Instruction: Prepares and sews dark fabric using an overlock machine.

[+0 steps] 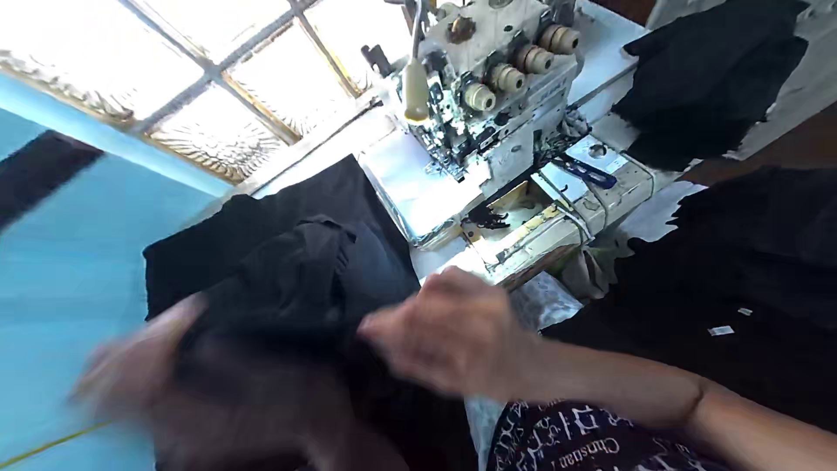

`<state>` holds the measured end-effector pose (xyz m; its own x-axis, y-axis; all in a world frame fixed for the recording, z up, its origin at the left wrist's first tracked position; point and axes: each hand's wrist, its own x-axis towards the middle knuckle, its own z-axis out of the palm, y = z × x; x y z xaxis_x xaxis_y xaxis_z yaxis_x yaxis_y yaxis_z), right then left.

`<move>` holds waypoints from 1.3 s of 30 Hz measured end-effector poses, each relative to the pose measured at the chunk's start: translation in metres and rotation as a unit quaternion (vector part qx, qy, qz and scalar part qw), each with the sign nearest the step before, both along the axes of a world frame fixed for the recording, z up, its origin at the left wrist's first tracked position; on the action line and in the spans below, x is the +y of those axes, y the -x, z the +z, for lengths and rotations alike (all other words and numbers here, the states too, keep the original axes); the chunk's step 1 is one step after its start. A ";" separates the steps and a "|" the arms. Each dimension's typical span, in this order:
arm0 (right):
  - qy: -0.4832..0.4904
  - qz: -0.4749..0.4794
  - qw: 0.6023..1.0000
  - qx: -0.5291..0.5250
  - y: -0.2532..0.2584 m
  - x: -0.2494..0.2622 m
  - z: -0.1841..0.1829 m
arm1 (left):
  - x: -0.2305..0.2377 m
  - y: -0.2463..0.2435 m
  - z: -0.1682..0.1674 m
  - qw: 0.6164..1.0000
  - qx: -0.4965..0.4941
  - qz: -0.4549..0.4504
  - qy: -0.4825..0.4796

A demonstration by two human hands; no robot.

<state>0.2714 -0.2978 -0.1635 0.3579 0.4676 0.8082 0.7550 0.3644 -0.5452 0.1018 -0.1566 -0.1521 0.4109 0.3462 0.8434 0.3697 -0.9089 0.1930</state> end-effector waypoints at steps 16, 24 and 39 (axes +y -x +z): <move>0.251 -0.137 0.958 -0.017 -0.116 -0.009 -0.056 | 0.026 -0.202 -0.010 0.917 0.299 -0.094 0.247; 0.279 -0.263 0.912 -0.144 -0.107 0.023 -0.048 | 0.036 -0.209 -0.037 0.962 0.239 0.024 0.131; 0.301 -0.245 0.908 -0.157 -0.107 0.026 -0.041 | 0.025 -0.100 -0.033 0.901 0.223 -0.157 0.338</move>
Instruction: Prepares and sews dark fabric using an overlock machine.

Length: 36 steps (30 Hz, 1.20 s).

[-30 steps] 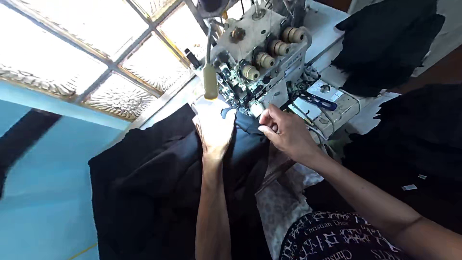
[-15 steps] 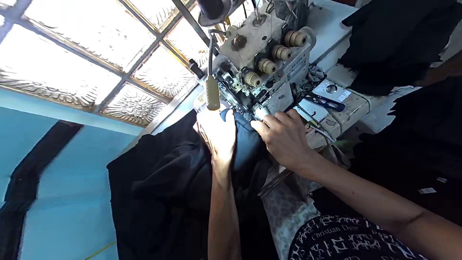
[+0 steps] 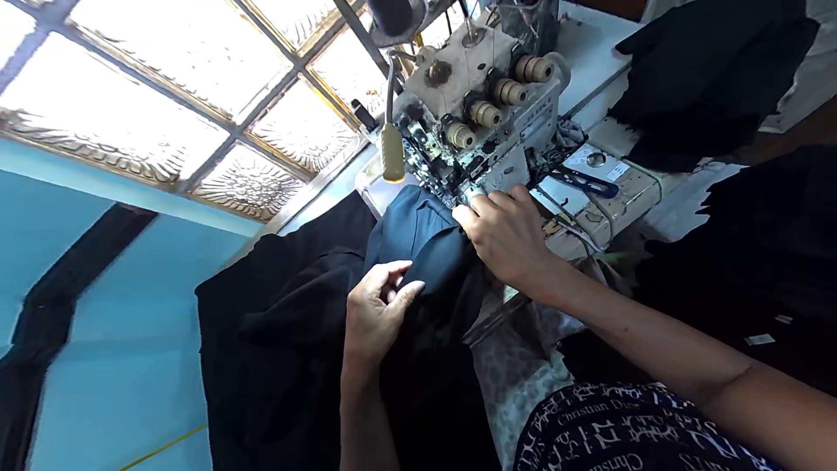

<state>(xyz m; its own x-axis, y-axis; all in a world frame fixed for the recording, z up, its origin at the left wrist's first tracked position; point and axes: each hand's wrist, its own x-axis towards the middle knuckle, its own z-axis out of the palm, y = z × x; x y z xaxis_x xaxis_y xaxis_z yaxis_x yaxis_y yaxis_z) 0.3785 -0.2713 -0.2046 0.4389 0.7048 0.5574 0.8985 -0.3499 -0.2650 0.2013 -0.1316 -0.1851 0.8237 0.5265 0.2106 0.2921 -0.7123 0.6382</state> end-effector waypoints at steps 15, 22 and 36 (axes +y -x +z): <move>0.038 0.256 0.966 -0.022 -0.013 -0.008 0.025 | -0.047 0.008 0.054 0.974 0.120 -0.162 -0.103; 0.211 0.449 0.855 0.150 -0.011 -0.040 0.061 | -0.043 0.013 0.058 0.918 0.274 -0.135 -0.254; -0.131 0.230 0.964 -0.010 -0.040 0.012 -0.013 | 0.002 -0.028 0.002 0.972 0.024 0.070 -0.225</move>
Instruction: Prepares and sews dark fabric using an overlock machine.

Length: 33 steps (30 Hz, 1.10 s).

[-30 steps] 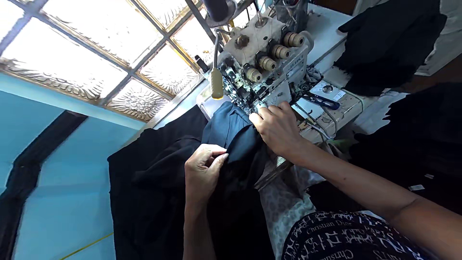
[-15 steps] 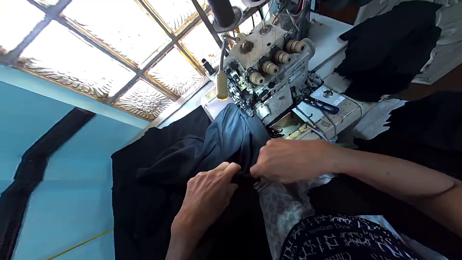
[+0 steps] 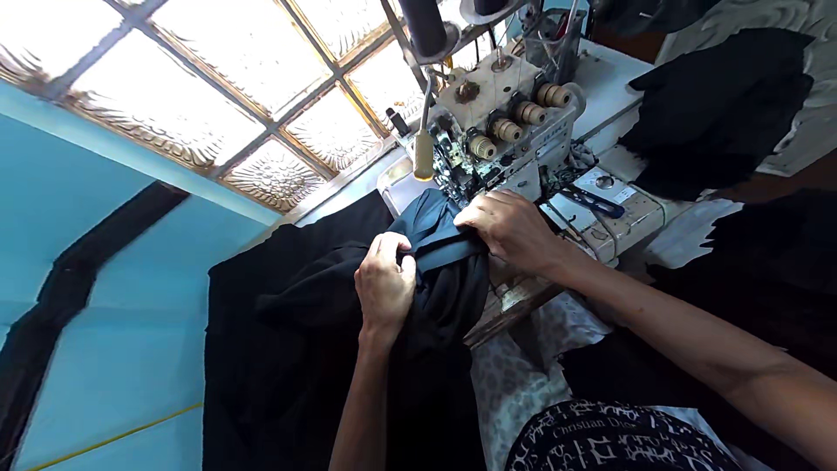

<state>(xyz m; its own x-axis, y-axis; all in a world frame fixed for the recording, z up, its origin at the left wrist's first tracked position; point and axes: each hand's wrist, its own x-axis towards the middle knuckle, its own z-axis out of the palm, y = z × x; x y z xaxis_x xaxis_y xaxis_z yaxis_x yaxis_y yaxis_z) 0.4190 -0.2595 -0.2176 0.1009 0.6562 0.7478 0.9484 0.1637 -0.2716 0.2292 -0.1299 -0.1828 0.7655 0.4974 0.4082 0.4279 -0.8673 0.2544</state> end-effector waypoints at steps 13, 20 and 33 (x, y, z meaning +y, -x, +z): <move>0.025 0.012 0.999 0.024 0.016 -0.021 -0.005 | -0.019 0.023 -0.002 0.995 -0.070 -0.075 -0.022; 0.081 -0.026 0.995 -0.048 0.024 -0.017 -0.006 | -0.015 0.015 -0.012 0.993 -0.086 -0.071 -0.026; 0.046 -0.034 0.998 -0.040 0.021 -0.015 -0.008 | -0.021 0.015 -0.016 0.996 -0.051 -0.059 -0.040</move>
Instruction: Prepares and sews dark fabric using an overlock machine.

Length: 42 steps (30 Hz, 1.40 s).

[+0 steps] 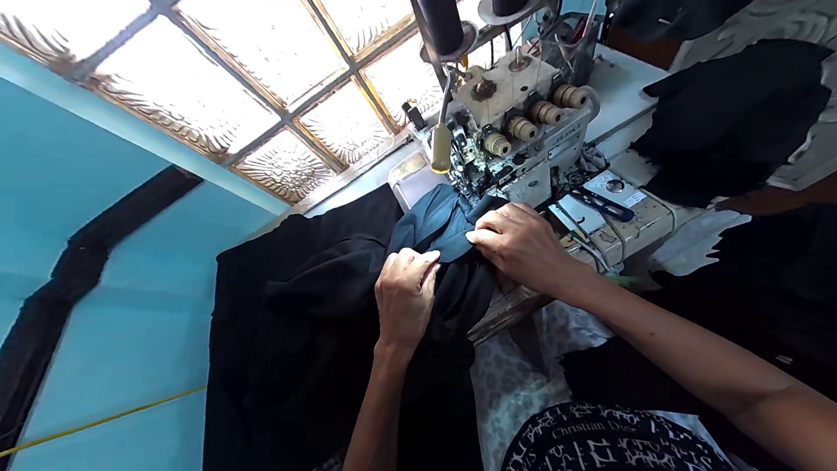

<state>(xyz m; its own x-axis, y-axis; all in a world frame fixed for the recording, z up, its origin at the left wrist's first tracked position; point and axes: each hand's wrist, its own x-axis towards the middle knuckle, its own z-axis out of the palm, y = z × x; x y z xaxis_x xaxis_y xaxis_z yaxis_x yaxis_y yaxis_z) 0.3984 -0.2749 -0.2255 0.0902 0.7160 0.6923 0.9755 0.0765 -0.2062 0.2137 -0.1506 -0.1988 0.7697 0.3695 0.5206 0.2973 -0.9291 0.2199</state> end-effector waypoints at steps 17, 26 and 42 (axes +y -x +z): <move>0.052 0.249 0.957 0.141 0.049 -0.086 0.039 | -0.005 0.064 0.093 0.932 0.198 -0.286 0.099; -0.191 0.085 0.963 0.169 0.061 -0.061 0.024 | -0.019 0.058 0.164 0.867 0.269 -0.372 0.192; 0.145 0.477 0.775 0.388 0.106 -0.039 0.059 | 0.015 0.006 0.164 0.834 0.262 -0.382 0.301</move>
<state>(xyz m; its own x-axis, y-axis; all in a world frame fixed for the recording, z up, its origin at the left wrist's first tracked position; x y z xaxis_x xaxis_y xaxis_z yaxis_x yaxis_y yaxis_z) 0.2922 -0.3142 -0.1661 -0.2675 0.8283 0.4923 0.0777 0.5278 -0.8458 0.2080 -0.1359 -0.0343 0.9637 -0.2593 -0.0632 -0.1291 -0.6601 0.7400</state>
